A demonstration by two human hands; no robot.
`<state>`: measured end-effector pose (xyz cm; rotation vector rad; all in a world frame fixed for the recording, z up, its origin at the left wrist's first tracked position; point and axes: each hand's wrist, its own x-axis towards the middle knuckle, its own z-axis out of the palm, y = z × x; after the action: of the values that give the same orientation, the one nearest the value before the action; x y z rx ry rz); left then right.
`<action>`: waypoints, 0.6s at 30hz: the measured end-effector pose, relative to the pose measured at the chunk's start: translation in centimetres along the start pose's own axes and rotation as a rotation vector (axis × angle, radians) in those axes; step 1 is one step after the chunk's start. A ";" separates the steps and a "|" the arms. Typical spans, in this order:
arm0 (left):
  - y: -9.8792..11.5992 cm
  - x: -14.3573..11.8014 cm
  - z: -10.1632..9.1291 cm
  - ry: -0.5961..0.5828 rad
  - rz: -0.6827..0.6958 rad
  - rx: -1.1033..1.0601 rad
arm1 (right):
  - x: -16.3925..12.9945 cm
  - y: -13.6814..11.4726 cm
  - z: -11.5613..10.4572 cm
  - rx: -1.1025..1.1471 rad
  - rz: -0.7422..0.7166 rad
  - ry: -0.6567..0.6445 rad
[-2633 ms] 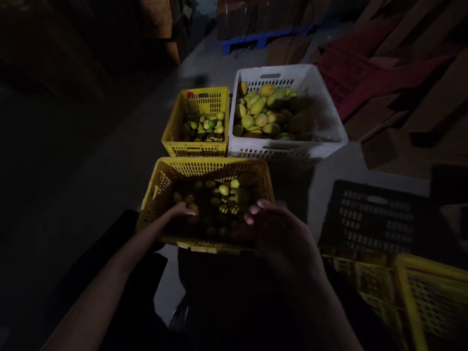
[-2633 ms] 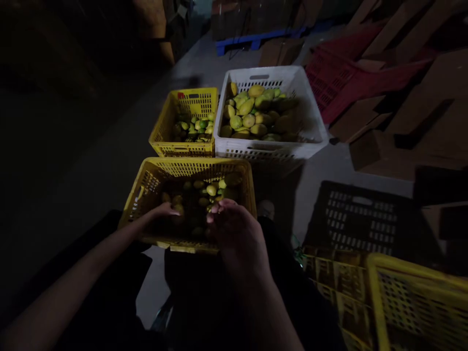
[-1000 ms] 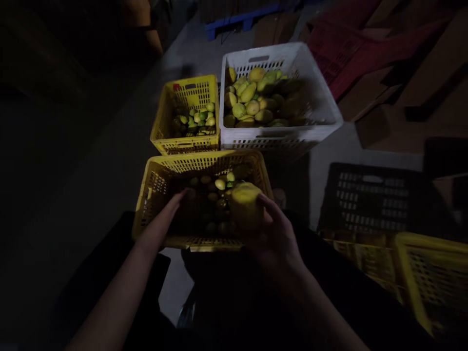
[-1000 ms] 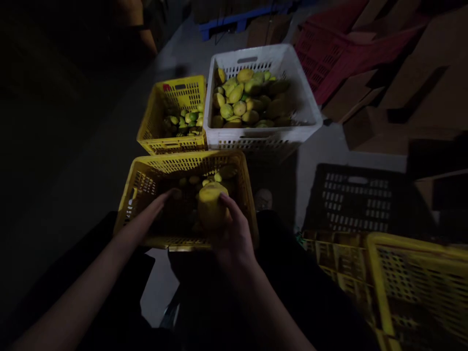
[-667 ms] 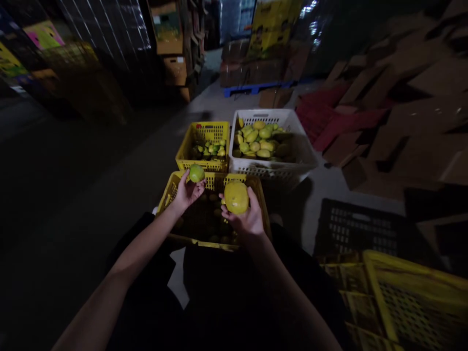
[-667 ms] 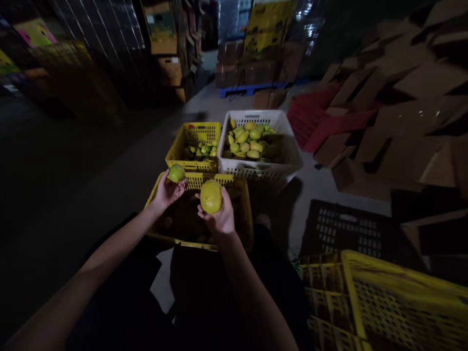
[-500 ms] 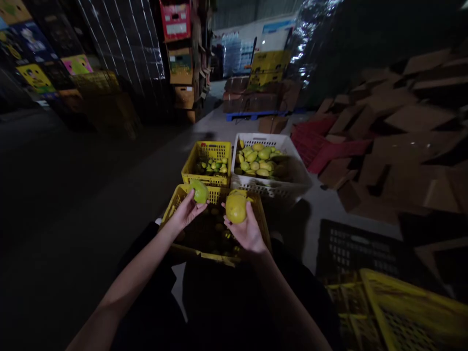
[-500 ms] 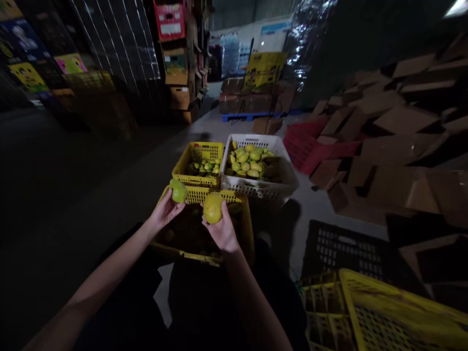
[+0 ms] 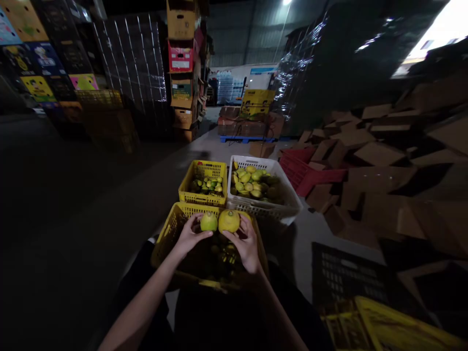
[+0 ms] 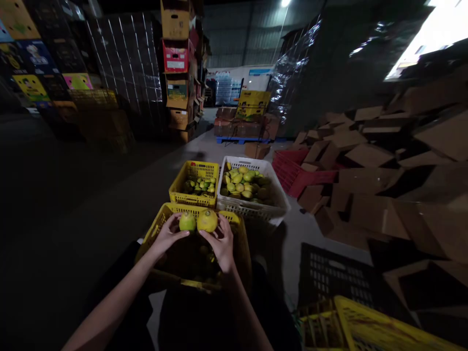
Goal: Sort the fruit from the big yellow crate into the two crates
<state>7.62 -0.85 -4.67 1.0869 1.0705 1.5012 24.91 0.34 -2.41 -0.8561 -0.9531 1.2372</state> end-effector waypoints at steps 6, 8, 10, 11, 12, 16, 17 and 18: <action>0.4 0.4 -0.3 -0.004 -0.079 -0.106 | 0.0 -0.2 0.2 0.017 0.055 -0.050; 0.5 0.4 -0.5 -0.001 -0.105 -0.118 | 0.0 -0.2 -0.1 0.024 0.068 -0.063; 0.7 0.3 -0.7 -0.003 -0.152 -0.146 | 0.0 -0.1 -0.4 0.037 0.095 -0.075; 0.9 0.1 -0.8 -0.011 -0.184 -0.170 | 0.1 0.1 -0.5 0.051 0.112 -0.081; 1.0 0.0 -0.9 -0.022 -0.216 -0.196 | 0.2 0.2 -0.6 0.071 0.130 -0.084; 1.8 -0.4 -1.3 -0.080 -0.293 -0.266 | 0.6 0.8 -0.9 0.145 0.239 -0.105; 1.9 -0.4 -1.4 -0.081 -0.304 -0.272 | 0.7 0.9 -1.0 0.153 0.261 -0.119; 1.9 -0.4 -1.5 -0.074 -0.316 -0.277 | 0.8 1.1 -1.1 0.159 0.278 -0.138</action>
<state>5.85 -1.69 -3.23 0.7363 0.9028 1.2986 25.60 1.30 -3.70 -0.8031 -0.8500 1.6060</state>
